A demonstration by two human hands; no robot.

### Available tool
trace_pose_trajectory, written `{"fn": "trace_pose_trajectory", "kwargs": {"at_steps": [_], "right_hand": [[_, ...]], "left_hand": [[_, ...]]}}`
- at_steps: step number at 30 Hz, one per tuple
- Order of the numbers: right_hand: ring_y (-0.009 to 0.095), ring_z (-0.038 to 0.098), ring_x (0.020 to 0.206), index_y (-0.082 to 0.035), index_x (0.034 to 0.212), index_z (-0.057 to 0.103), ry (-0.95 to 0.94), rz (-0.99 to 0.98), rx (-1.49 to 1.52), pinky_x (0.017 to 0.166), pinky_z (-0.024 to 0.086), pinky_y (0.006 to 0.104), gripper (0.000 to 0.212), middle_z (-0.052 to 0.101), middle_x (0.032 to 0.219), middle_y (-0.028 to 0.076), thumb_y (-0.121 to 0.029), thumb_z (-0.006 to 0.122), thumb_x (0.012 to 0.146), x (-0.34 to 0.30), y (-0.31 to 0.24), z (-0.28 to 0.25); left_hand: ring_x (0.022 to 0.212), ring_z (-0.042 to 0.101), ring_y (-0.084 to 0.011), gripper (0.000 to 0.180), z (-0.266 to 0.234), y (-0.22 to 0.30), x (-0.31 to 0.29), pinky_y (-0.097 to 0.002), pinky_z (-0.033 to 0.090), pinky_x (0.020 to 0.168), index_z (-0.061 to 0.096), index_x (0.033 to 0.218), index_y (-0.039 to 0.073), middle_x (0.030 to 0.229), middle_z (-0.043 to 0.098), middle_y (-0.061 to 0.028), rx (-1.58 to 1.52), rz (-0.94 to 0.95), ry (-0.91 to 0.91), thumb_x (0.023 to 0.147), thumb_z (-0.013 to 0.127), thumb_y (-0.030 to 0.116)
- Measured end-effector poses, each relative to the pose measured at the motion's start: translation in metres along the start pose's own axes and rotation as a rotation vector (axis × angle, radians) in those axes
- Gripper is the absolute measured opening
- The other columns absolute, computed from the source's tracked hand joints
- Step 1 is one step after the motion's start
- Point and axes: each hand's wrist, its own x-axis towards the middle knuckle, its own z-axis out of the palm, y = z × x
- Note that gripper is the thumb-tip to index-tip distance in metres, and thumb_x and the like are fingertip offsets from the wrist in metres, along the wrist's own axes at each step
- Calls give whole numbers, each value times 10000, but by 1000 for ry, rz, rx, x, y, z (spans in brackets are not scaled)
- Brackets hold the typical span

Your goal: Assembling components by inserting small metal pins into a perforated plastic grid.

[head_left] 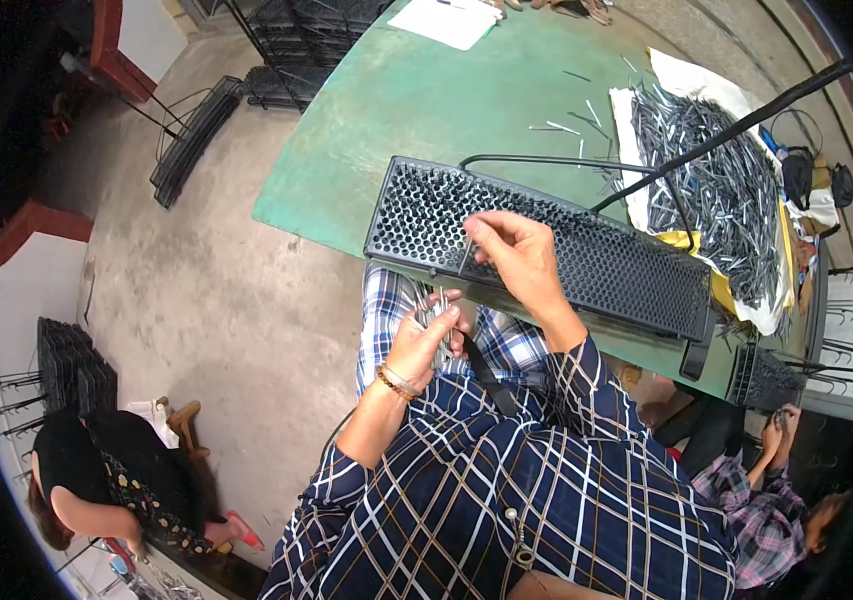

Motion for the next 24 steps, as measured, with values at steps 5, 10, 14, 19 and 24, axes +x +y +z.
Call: {"fn": "trace_pose_trajectory", "kwargs": {"at_steps": [5, 10, 14, 19, 24], "right_hand": [[77, 597, 650, -2, 955, 700, 164, -372, -176, 573, 474, 229, 149, 682, 805, 51, -108, 688, 851, 18, 19, 13], [214, 653, 736, -16, 911, 696, 128, -588, -425, 650, 499, 309, 126, 684, 842, 101, -103, 692, 820, 22, 28, 16], [254, 635, 799, -33, 898, 685, 97, -762, -634, 714, 485, 354, 142, 652, 878, 82, -136, 698, 800, 19, 31, 15], [253, 629, 841, -30, 938, 702, 130, -682, -562, 711, 501, 336, 176, 634, 913, 107, -136, 710, 798, 11, 24, 17], [179, 633, 843, -16, 905, 720, -459, -372, -342, 722, 504, 296, 171, 664, 861, 90, -160, 714, 813, -5, 3, 3]], "left_hand": [[633, 567, -143, 262, 4, -3, 1, -270, 492, 579, 537, 1175, 37, 823, 612, -88, 62, -44, -67, 937, 579, 139], [622, 553, -134, 304, 11, 4, -4, -267, 468, 545, 519, 1189, -1, 817, 614, -86, 44, -77, -71, 928, 585, 141], [609, 539, -127, 305, 7, 4, -4, -263, 460, 528, 518, 1195, 8, 812, 601, -76, 87, -57, -109, 928, 585, 138], [590, 538, -110, 292, 2, 5, -2, -254, 463, 507, 525, 1194, 22, 798, 599, -60, 99, -42, -109, 930, 583, 132], [580, 525, -103, 152, 6, 7, -2, -250, 449, 500, 583, 1008, 21, 784, 595, -49, 217, -13, -129, 921, 602, 144]]}}
